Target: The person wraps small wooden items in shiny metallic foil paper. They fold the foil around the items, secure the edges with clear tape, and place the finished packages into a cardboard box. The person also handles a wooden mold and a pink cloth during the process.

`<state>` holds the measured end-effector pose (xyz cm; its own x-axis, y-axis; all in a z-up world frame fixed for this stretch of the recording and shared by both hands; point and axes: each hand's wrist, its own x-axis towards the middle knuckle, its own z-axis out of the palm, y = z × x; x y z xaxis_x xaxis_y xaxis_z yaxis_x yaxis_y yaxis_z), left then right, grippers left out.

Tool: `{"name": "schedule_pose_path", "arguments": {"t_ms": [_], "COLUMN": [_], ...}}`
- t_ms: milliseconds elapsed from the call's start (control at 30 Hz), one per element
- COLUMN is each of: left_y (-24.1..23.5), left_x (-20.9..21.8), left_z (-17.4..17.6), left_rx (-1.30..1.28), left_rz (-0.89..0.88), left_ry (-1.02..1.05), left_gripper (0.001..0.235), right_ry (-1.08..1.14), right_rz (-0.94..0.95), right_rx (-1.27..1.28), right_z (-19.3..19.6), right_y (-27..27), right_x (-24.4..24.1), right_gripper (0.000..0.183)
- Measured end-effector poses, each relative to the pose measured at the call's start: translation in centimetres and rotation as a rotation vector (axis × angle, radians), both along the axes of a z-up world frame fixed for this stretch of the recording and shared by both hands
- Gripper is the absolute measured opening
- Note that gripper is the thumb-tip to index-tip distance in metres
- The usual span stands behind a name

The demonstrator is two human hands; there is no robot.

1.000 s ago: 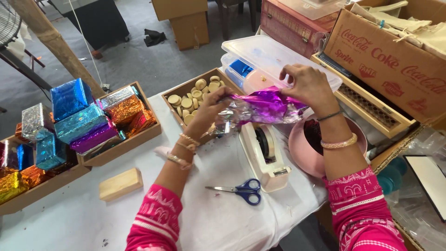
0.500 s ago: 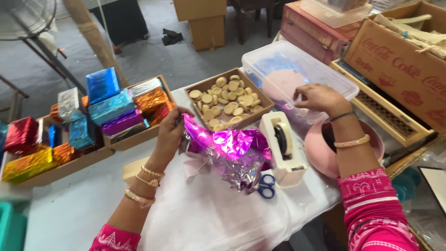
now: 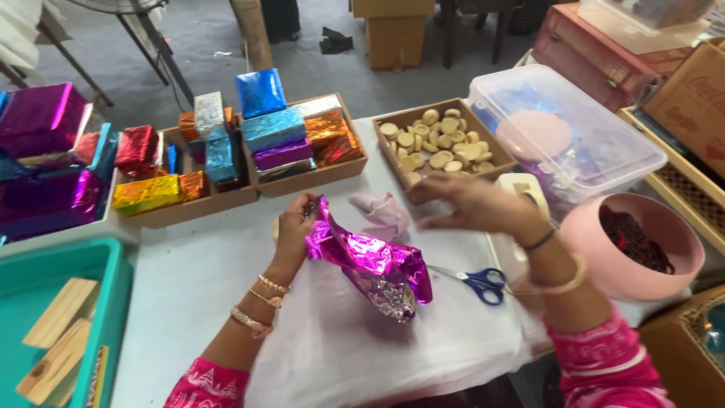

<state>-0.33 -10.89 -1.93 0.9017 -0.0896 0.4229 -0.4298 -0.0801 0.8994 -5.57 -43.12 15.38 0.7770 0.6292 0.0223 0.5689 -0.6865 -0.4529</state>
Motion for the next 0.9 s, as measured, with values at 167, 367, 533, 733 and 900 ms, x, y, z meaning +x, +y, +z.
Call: {"name": "schedule_pose_path", "arguments": {"t_ms": [167, 367, 533, 733, 900], "left_y": [2.0, 5.3, 8.7, 4.9, -0.1], "left_x": [0.1, 1.1, 2.6, -1.8, -4.5], "left_z": [-0.9, 0.6, 0.5, 5.0, 4.2], "left_rx": [0.150, 0.180, 0.325, 0.774, 0.703], "left_rz": [0.221, 0.091, -0.018, 0.617, -0.033], "left_ry": [0.145, 0.076, 0.217, -0.474, -0.328], "left_gripper": [0.012, 0.025, 0.036, 0.027, 0.031], "right_ry": [-0.316, -0.035, 0.026, -0.074, -0.106], "right_rz": [0.204, -0.015, -0.248, -0.419, -0.383], "right_rx": [0.046, 0.269, 0.520, 0.554, 0.622], "right_z": [-5.3, -12.0, -14.9, -15.1, -16.8], "right_y": [8.7, 10.7, 8.7, 8.6, 8.6], "right_x": [0.1, 5.6, 7.8, 7.5, 8.0], "right_gripper": [0.076, 0.044, 0.027, 0.033, 0.038]}}
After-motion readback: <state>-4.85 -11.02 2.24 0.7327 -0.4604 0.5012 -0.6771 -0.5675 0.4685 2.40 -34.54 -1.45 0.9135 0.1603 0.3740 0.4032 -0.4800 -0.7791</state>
